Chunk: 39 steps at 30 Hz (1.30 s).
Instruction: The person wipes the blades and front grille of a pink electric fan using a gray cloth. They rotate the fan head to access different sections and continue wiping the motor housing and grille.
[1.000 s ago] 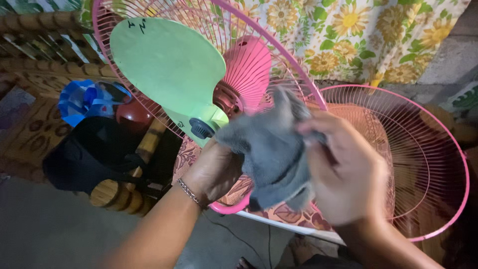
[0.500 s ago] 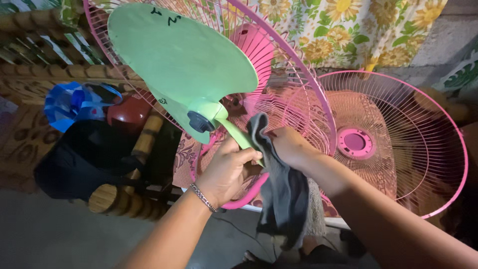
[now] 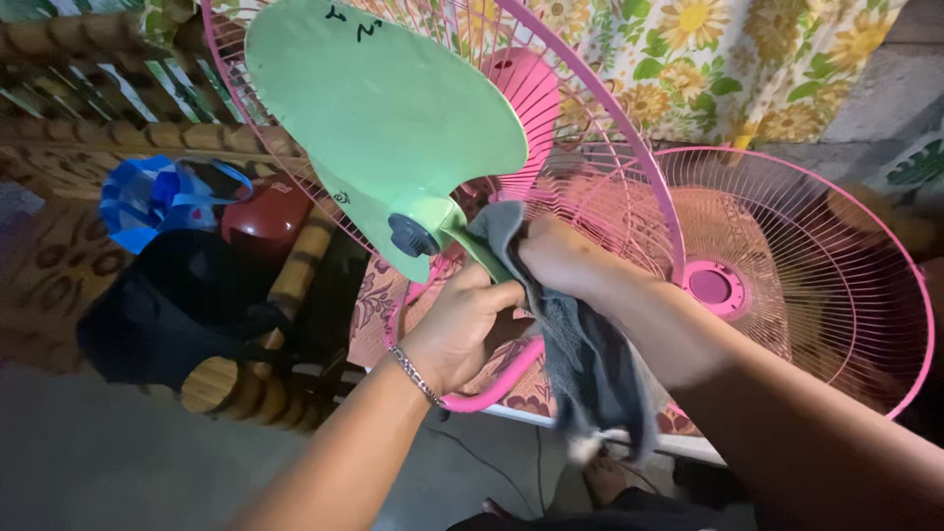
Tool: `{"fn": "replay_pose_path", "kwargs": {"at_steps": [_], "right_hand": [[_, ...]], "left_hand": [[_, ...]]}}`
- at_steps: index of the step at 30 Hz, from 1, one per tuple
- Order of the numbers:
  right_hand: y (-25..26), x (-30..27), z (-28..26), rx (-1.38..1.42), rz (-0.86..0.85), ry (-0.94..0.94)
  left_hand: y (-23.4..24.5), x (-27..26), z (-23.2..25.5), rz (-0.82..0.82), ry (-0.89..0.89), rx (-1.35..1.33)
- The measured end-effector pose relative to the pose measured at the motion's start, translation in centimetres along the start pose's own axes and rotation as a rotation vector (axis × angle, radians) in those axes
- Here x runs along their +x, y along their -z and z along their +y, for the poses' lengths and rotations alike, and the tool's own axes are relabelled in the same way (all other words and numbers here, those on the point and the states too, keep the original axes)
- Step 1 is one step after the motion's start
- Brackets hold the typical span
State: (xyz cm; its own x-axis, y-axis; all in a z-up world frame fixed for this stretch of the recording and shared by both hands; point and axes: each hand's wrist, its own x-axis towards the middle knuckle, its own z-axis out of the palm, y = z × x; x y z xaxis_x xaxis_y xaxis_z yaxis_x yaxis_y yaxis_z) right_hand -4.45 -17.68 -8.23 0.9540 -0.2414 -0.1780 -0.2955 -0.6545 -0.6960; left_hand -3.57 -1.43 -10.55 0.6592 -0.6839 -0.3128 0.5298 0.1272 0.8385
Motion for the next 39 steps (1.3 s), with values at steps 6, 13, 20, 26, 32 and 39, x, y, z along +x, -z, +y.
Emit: {"fn": "replay_pose_path", "kwargs": {"at_steps": [6, 13, 20, 26, 32, 39], "right_hand": [[-1.3, -0.4, 2.4, 0.166, 0.104, 0.265], [-2.0, 2.5, 2.4, 0.035, 0.053, 0.116], [-2.7, 2.3, 3.9, 0.126, 0.161, 0.258], [-5.3, 4.4, 6.9, -0.075, 0.037, 0.140], [-5.4, 0.2, 7.0, 0.293, 0.118, 0.021], [-9.1, 7.5, 10.1, -0.257, 0.214, 0.430]], "left_hand": [[0.5, 0.5, 0.1, 0.007, 0.000, -0.007], [0.0, 0.2, -0.1, -0.121, -0.039, 0.108], [-0.3, -0.2, 0.6, 0.018, 0.037, 0.079], [0.2, 0.0, -0.8, -0.117, -0.016, 0.139], [1.2, 0.2, -0.9, -0.116, -0.030, 0.103], [1.3, -0.2, -1.2, -0.168, -0.048, 0.186]]}}
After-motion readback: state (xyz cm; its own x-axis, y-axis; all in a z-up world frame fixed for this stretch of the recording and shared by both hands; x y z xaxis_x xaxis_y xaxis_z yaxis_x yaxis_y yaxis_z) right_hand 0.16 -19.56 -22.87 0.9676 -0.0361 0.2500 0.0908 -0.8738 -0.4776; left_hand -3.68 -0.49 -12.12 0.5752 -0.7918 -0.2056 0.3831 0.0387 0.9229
